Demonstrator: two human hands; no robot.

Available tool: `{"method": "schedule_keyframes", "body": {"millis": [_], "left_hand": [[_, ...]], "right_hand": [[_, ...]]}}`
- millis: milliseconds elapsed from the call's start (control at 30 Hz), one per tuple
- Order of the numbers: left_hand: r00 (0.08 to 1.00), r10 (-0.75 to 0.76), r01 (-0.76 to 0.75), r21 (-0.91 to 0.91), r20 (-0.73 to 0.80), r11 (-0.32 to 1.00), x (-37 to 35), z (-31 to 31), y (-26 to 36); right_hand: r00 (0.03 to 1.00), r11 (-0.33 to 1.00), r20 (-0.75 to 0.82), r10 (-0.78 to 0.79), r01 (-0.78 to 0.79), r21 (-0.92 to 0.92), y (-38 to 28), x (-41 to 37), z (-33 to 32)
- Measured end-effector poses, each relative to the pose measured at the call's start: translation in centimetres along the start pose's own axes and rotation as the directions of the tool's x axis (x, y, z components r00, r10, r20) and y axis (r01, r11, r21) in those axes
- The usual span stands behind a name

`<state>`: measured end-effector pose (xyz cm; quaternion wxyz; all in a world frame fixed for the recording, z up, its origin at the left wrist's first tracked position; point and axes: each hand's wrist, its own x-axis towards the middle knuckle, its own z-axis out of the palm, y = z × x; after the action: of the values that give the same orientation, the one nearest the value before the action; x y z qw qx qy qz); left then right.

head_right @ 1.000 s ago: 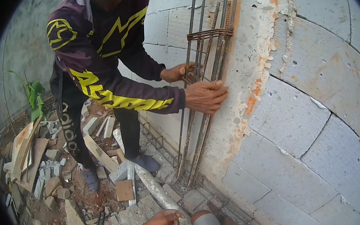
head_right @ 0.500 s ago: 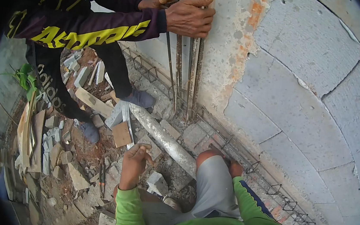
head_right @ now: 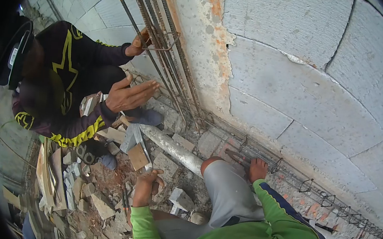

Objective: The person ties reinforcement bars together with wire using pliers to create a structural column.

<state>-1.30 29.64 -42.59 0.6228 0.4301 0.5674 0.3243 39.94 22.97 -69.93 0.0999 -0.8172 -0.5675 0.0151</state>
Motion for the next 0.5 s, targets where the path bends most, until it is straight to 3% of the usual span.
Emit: {"method": "schedule_keyframes", "body": {"millis": [133, 300, 367, 467, 500], "left_hand": [[0.987, -0.110, 0.109, 0.017, 0.119, 0.994, -0.8, 0.8, -1.3], [0.987, -0.076, 0.067, 0.070, 0.144, 0.995, -1.7, 1.7, -1.1], [0.986, -0.053, 0.054, -0.003, 0.157, 0.999, -2.0, 1.9, -1.0], [0.985, -0.042, 0.042, -0.001, 0.166, 0.999, -1.8, 2.2, -0.9], [0.984, -0.042, 0.042, 0.003, 0.171, 0.999, -1.8, 2.3, -0.8]], "right_hand": [[0.997, 0.996, -0.039, 0.062, -0.059, 0.064, -1.1, -0.6, -0.9], [0.994, 0.990, -0.021, 0.104, -0.101, 0.100, -2.3, -0.9, -0.1], [0.993, 0.985, 0.003, 0.119, -0.119, 0.127, -2.6, -1.0, -0.5], [0.993, 0.967, -0.012, 0.122, -0.116, 0.227, -3.3, -0.7, -1.2], [0.992, 0.912, 0.013, 0.125, -0.120, 0.392, -3.6, -0.2, -1.5]]}}
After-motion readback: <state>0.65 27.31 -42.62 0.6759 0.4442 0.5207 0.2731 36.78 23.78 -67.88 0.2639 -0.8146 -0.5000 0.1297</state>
